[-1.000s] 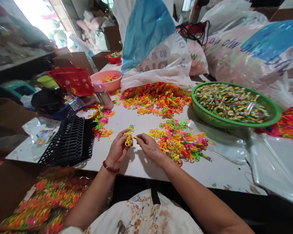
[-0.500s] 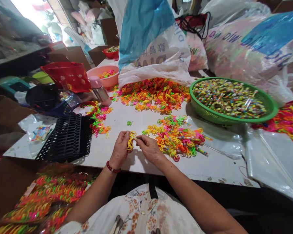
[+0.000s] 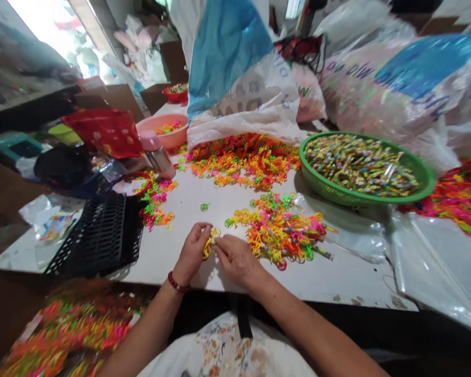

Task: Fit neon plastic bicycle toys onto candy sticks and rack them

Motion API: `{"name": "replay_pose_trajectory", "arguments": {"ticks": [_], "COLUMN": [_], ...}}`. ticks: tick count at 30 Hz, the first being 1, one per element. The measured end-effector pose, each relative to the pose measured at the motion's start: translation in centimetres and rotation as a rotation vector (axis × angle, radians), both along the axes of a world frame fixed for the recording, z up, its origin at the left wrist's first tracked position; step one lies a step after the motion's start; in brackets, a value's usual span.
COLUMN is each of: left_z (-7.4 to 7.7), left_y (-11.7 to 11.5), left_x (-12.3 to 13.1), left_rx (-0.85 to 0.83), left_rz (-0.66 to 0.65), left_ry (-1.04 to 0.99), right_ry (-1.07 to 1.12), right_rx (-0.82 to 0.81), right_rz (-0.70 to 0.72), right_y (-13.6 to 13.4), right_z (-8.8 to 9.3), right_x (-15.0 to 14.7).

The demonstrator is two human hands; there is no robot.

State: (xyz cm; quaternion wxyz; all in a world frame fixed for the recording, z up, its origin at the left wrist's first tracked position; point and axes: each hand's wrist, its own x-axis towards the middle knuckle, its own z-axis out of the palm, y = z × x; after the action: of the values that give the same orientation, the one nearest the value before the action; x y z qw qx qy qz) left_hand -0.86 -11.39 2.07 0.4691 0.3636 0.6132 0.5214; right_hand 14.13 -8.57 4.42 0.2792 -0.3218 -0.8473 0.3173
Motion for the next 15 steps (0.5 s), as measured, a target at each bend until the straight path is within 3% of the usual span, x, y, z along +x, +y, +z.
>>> {"name": "replay_pose_trajectory", "arguments": {"ticks": [5, 8, 11, 15], "left_z": [-1.4, -2.1, -3.4, -5.2], "left_y": [1.6, 4.3, 7.2, 9.9], "left_x": [-0.8, -2.4, -4.3, -7.2], "left_rx": [-0.033, 0.097, 0.240, 0.143], "left_rz": [-0.107, -0.113, -0.131, -0.254], "left_ry": [0.186, 0.506, 0.972, 1.334], "right_ry": [-0.149, -0.258, -0.372, -0.685], "right_rx": [0.065, 0.138, 0.260, 0.290], "right_rz": [-0.027, -0.058, -0.048, -0.113], "right_y": [0.3, 2.3, 5.9, 13.0], "right_z": [0.0, 0.9, 2.0, 2.5], "right_x": [1.0, 2.2, 2.8, 1.6]}}
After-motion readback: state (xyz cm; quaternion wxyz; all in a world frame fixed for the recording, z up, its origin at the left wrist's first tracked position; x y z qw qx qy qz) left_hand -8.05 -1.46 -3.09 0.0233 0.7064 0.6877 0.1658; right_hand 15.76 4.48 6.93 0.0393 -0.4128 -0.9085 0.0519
